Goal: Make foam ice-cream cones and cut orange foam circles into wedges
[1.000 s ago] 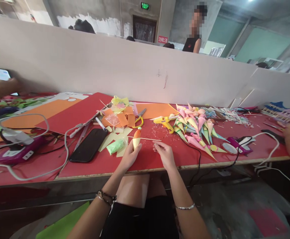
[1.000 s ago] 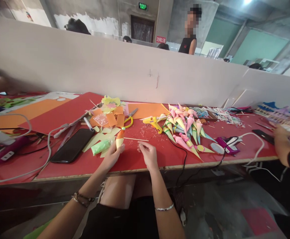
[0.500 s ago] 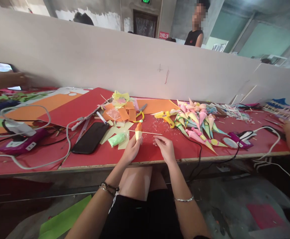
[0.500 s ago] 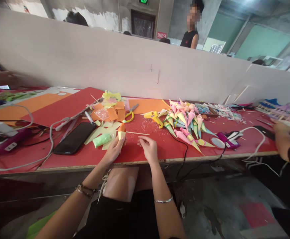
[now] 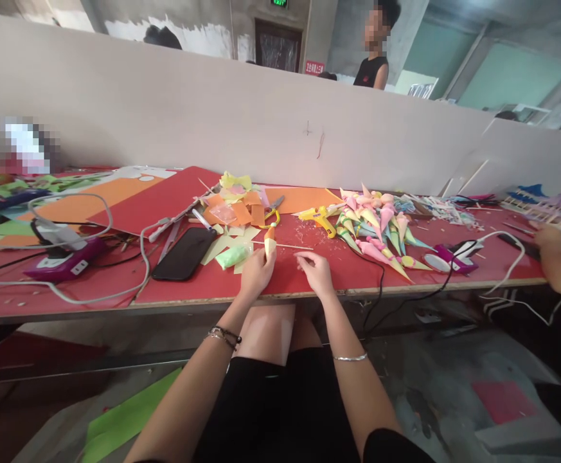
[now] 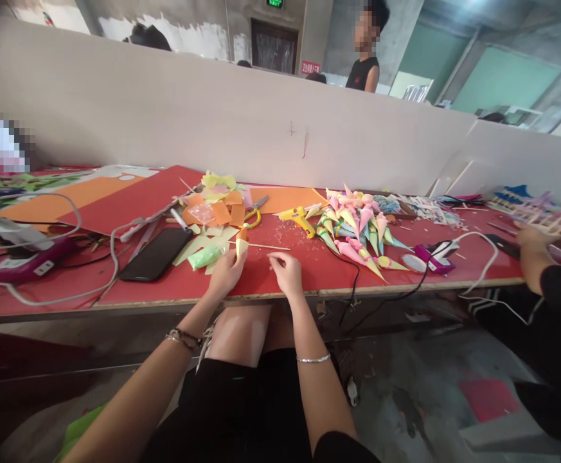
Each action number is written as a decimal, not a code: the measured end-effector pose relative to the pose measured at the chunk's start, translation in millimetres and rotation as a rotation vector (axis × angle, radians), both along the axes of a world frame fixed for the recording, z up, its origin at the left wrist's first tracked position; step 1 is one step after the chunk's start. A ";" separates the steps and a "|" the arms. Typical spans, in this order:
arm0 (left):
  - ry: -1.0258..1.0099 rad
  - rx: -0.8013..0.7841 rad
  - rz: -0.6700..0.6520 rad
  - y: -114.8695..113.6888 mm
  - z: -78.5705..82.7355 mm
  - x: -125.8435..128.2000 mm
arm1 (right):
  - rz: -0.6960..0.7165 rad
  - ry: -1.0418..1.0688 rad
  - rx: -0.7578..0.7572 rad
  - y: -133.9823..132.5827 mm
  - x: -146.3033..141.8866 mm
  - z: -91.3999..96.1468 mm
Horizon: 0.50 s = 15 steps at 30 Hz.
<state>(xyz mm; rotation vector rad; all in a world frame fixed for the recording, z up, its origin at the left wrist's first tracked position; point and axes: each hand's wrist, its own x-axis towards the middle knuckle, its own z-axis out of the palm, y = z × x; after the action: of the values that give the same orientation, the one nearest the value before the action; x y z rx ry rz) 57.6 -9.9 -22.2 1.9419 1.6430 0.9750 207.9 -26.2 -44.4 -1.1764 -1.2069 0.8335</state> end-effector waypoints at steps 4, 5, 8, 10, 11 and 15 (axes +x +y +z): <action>0.131 0.001 0.110 -1.5 2.7 3.2 | 0.009 -0.029 0.010 1.2 0.3 -2.0; 0.150 0.001 0.118 -2.0 2.6 4.2 | 0.013 -0.044 0.009 1.0 0.1 -1.8; 0.169 0.006 0.144 -3.1 -0.3 7.2 | 0.018 -0.079 0.003 0.6 -0.5 -0.7; 0.127 0.021 0.141 -3.2 -2.0 6.3 | 0.020 -0.087 0.003 0.3 -0.9 -0.1; 0.097 0.034 0.129 -2.9 -1.5 3.1 | 0.022 -0.092 0.006 0.1 -1.1 0.1; 0.027 0.098 0.102 3.3 14.7 -42.7 | 0.035 -0.134 -0.008 -0.8 -2.6 0.3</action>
<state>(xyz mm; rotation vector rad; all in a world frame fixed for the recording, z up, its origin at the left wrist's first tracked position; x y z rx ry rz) 14.9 -6.7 -7.5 1.9582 1.7550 1.0916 205.4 -27.0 -44.2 -1.2371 -1.3379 0.7963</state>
